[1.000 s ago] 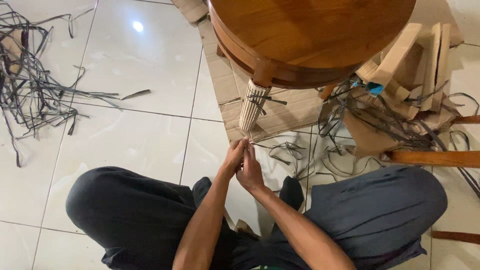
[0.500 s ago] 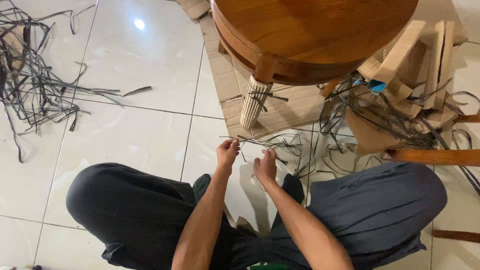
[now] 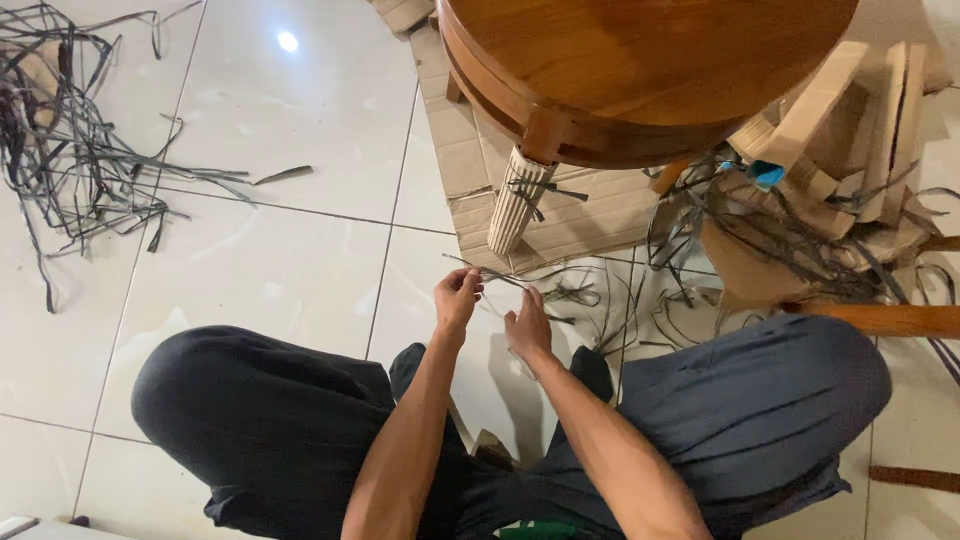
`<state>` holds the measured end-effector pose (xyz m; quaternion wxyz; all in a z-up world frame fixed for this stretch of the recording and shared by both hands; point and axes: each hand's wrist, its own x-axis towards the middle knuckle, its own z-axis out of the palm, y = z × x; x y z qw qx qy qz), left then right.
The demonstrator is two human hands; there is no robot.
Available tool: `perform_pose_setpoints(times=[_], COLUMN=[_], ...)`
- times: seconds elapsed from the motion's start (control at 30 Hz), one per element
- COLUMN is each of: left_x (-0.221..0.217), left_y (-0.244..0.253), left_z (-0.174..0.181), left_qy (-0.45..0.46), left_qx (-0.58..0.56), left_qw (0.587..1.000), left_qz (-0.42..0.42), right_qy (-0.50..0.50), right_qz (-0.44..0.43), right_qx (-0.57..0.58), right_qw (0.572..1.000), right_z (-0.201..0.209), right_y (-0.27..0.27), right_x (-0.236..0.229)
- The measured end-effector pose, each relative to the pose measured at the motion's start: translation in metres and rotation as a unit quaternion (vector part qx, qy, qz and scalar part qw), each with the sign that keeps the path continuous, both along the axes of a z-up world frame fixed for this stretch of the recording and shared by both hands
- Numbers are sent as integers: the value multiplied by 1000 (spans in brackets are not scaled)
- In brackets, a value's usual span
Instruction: Wrapping and weaving decorative strips around the leg of a wooden stool
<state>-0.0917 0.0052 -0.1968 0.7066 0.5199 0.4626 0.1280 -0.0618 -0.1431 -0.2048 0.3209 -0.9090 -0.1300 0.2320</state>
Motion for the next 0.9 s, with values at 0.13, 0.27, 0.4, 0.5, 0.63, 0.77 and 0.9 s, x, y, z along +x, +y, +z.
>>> perform_pose_setpoints(times=[0.13, 0.27, 0.4, 0.5, 0.63, 0.77, 0.9], left_x=[-8, -14, -17, -18, -11, -2, -6], left_y=[6, 14, 2, -8, -16, -24, -29], left_z=[-9, -79, -97, -54, -54, 1, -3], left_qy=[21, 144, 124, 51, -5, 6, -16], left_qx=[52, 115, 137, 142, 27, -64, -90], left_qw=[997, 983, 979, 974, 977, 978, 976], left_qz=[45, 26, -92, -168, -211, -200, -197], right_qy=[-57, -141, -32, 129, 233, 255, 225], right_qz=[5, 4, -78, -168, -262, -303, -318], right_qx=[88, 113, 182, 237, 313, 333, 321], right_qw=[995, 983, 980, 948, 883, 855, 863], right_z=[-16, -12, 19, 40, 35, 32, 55], right_y=[6, 19, 30, 33, 27, 21, 17], right_x=[-9, -13, -3, 6, 30, 44, 45])
